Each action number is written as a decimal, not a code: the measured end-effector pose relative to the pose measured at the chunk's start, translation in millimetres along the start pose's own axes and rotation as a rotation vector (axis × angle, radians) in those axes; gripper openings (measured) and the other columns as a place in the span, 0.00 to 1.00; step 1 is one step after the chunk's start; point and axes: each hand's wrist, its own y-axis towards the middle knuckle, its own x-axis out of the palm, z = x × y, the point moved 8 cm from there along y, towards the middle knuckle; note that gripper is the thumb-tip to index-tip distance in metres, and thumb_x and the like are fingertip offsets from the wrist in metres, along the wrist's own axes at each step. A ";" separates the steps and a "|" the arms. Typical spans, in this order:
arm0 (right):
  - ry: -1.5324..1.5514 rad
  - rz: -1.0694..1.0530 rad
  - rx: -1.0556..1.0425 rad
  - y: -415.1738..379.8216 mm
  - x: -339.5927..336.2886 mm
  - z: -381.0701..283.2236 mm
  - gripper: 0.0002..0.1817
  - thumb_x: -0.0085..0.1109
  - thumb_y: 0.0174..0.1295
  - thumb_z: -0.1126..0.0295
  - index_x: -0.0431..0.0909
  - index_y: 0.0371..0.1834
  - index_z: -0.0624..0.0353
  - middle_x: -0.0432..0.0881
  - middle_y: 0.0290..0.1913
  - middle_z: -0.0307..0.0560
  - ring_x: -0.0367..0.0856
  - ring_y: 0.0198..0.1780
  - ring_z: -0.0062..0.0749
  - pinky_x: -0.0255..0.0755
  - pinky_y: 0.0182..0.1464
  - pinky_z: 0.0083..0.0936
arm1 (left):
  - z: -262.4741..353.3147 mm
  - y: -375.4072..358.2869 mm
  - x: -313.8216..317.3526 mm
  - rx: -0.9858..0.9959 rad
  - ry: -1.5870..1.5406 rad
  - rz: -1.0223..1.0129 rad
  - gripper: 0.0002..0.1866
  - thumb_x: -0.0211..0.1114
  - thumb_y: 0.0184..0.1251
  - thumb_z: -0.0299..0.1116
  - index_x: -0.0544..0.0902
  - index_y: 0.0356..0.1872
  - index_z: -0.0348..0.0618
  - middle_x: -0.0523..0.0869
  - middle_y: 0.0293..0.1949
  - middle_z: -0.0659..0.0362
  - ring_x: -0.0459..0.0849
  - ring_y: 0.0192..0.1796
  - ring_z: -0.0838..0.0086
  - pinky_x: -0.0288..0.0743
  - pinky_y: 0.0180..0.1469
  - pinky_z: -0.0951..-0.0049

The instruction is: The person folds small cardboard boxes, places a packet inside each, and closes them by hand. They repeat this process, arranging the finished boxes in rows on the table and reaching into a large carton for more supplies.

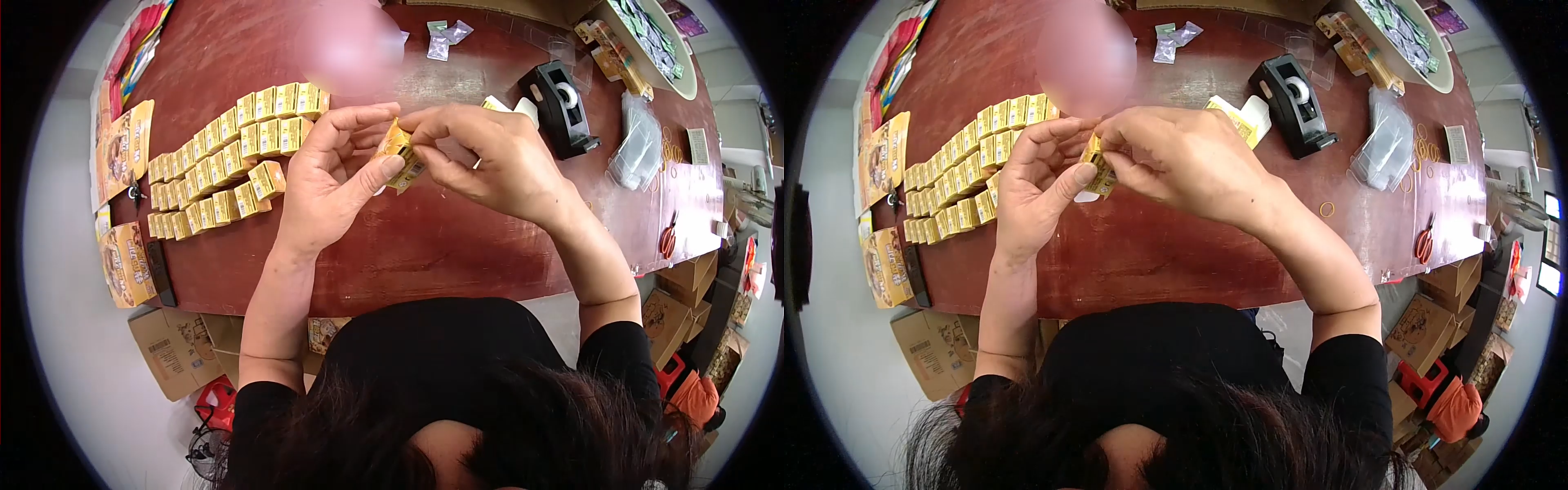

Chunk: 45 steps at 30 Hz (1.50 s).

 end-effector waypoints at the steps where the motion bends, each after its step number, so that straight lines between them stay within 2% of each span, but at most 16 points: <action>1: 0.017 0.009 -0.034 -2.0 1.7 0.1 0.05 0.68 0.66 0.76 0.83 0.42 0.64 0.89 0.52 0.52 0.89 0.44 0.26 0.85 0.45 0.23 | -1.6 -0.5 -1.2 -0.011 -0.007 0.013 0.22 0.72 0.70 0.26 0.77 0.62 0.36 0.83 0.62 0.52 0.84 0.61 0.70 0.83 0.62 0.68; 7: 0.466 0.075 0.080 -3.9 8.7 15.6 0.07 0.69 0.65 0.77 0.84 0.45 0.63 0.82 0.64 0.55 0.88 0.53 0.32 0.84 0.50 0.27 | 1.1 1.6 2.2 0.050 0.107 -0.029 0.16 0.70 0.72 0.28 0.81 0.57 0.38 0.77 0.65 0.51 0.84 0.59 0.71 0.84 0.60 0.69; 10: 0.441 0.023 0.031 -4.2 14.4 25.8 0.10 0.69 0.68 0.73 0.84 0.49 0.62 0.80 0.66 0.56 0.86 0.57 0.34 0.84 0.53 0.28 | -5.7 -1.0 1.3 0.068 0.139 -0.024 0.12 0.69 0.74 0.28 0.82 0.54 0.39 0.75 0.66 0.51 0.85 0.58 0.71 0.84 0.59 0.69; 12: 0.208 0.124 -0.090 11.5 -6.5 33.5 0.16 0.68 0.69 0.68 0.83 0.57 0.60 0.76 0.70 0.58 0.83 0.61 0.36 0.83 0.55 0.30 | -7.2 1.4 -1.1 0.065 -0.010 0.015 0.12 0.68 0.74 0.26 0.78 0.53 0.39 0.74 0.66 0.48 0.83 0.59 0.72 0.82 0.61 0.70; 13: 0.332 0.190 0.099 23.2 -9.8 68.8 0.25 0.70 0.68 0.62 0.78 0.65 0.58 0.74 0.72 0.59 0.82 0.64 0.39 0.82 0.57 0.33 | -12.8 1.8 -3.2 0.048 -0.141 0.060 0.12 0.69 0.73 0.26 0.76 0.52 0.40 0.74 0.66 0.47 0.82 0.60 0.72 0.80 0.62 0.70; 15: -0.238 0.338 0.071 54.8 -22.2 126.5 0.34 0.71 0.64 0.54 0.72 0.72 0.53 0.75 0.70 0.57 0.77 0.68 0.50 0.75 0.67 0.42 | -23.5 3.1 -8.8 0.016 -0.188 0.069 0.13 0.68 0.72 0.23 0.73 0.51 0.41 0.74 0.67 0.45 0.80 0.61 0.73 0.78 0.64 0.70; 19: -0.729 -0.164 0.267 87.1 19.1 180.1 0.30 0.69 0.63 0.53 0.78 0.66 0.52 0.83 0.64 0.46 0.76 0.68 0.44 0.74 0.66 0.44 | -50.5 2.0 -13.6 -0.198 -0.364 0.178 0.15 0.66 0.70 0.18 0.72 0.50 0.41 0.74 0.67 0.47 0.80 0.61 0.74 0.78 0.64 0.72; 20: -0.761 -0.095 0.227 92.0 24.7 183.2 0.20 0.68 0.63 0.56 0.85 0.54 0.53 0.87 0.56 0.42 0.79 0.64 0.39 0.74 0.63 0.39 | -54.1 -0.4 -17.9 -0.203 -0.366 0.231 0.16 0.65 0.69 0.17 0.71 0.51 0.41 0.75 0.66 0.48 0.79 0.61 0.74 0.77 0.65 0.71; 23: -1.009 -0.196 0.054 96.8 40.4 173.7 0.13 0.66 0.62 0.58 0.86 0.43 0.53 0.90 0.47 0.39 0.82 0.59 0.36 0.72 0.59 0.37 | -59.9 -5.5 -27.4 -0.213 -0.383 0.291 0.22 0.64 0.68 0.16 0.71 0.61 0.36 0.76 0.62 0.52 0.78 0.63 0.73 0.76 0.66 0.70; 26: -1.092 -0.104 -0.086 92.3 43.0 169.1 0.09 0.66 0.61 0.61 0.85 0.35 0.53 0.90 0.42 0.37 0.84 0.54 0.35 0.70 0.57 0.35 | -58.1 -2.5 -22.7 -0.234 -0.403 0.297 0.29 0.65 0.69 0.18 0.68 0.70 0.33 0.76 0.63 0.52 0.79 0.63 0.72 0.76 0.67 0.70; 27: -1.098 -0.101 -0.088 89.6 39.5 167.8 0.09 0.66 0.61 0.61 0.85 0.35 0.53 0.90 0.42 0.37 0.84 0.54 0.35 0.70 0.57 0.35 | -59.7 -2.1 -22.8 -0.230 -0.392 0.295 0.31 0.65 0.70 0.19 0.66 0.72 0.32 0.76 0.63 0.52 0.79 0.63 0.72 0.76 0.67 0.70; 29: -0.733 0.302 -0.142 73.1 9.8 138.3 0.07 0.66 0.62 0.63 0.84 0.35 0.54 0.90 0.42 0.37 0.85 0.52 0.35 0.70 0.58 0.36 | -64.0 -3.8 -25.8 -0.220 -0.384 0.302 0.33 0.66 0.71 0.20 0.64 0.75 0.31 0.76 0.63 0.52 0.79 0.63 0.71 0.76 0.68 0.71; 32: -0.377 0.381 -0.186 47.9 -17.6 69.5 0.05 0.69 0.63 0.67 0.83 0.36 0.53 0.90 0.46 0.36 0.85 0.50 0.32 0.69 0.60 0.35 | -65.2 -8.5 -37.2 -0.155 -0.341 0.377 0.32 0.68 0.70 0.21 0.66 0.73 0.31 0.77 0.62 0.53 0.79 0.63 0.71 0.75 0.68 0.71; 39: -0.258 0.148 -0.269 18.8 7.9 17.2 0.08 0.73 0.57 0.69 0.81 0.34 0.49 0.88 0.43 0.30 0.83 0.50 0.28 0.67 0.62 0.37 | -46.6 -1.9 0.3 -0.140 -0.114 0.173 0.29 0.70 0.66 0.18 0.69 0.66 0.35 0.78 0.60 0.54 0.79 0.62 0.73 0.75 0.67 0.71; 42: -0.353 -0.012 -0.354 12.3 10.3 4.0 0.11 0.74 0.58 0.60 0.85 0.40 0.50 0.89 0.45 0.29 0.81 0.52 0.31 0.66 0.63 0.39 | -40.8 -6.4 4.2 -0.123 0.016 0.122 0.30 0.72 0.65 0.20 0.69 0.66 0.35 0.78 0.59 0.55 0.79 0.62 0.72 0.75 0.67 0.70; 45: -0.302 0.060 -0.411 3.4 0.7 -9.6 0.16 0.72 0.61 0.54 0.87 0.46 0.50 0.88 0.52 0.32 0.80 0.53 0.32 0.67 0.62 0.37 | -35.7 -11.4 4.0 -0.117 0.061 0.117 0.31 0.74 0.65 0.20 0.68 0.66 0.36 0.77 0.60 0.55 0.79 0.62 0.70 0.76 0.67 0.68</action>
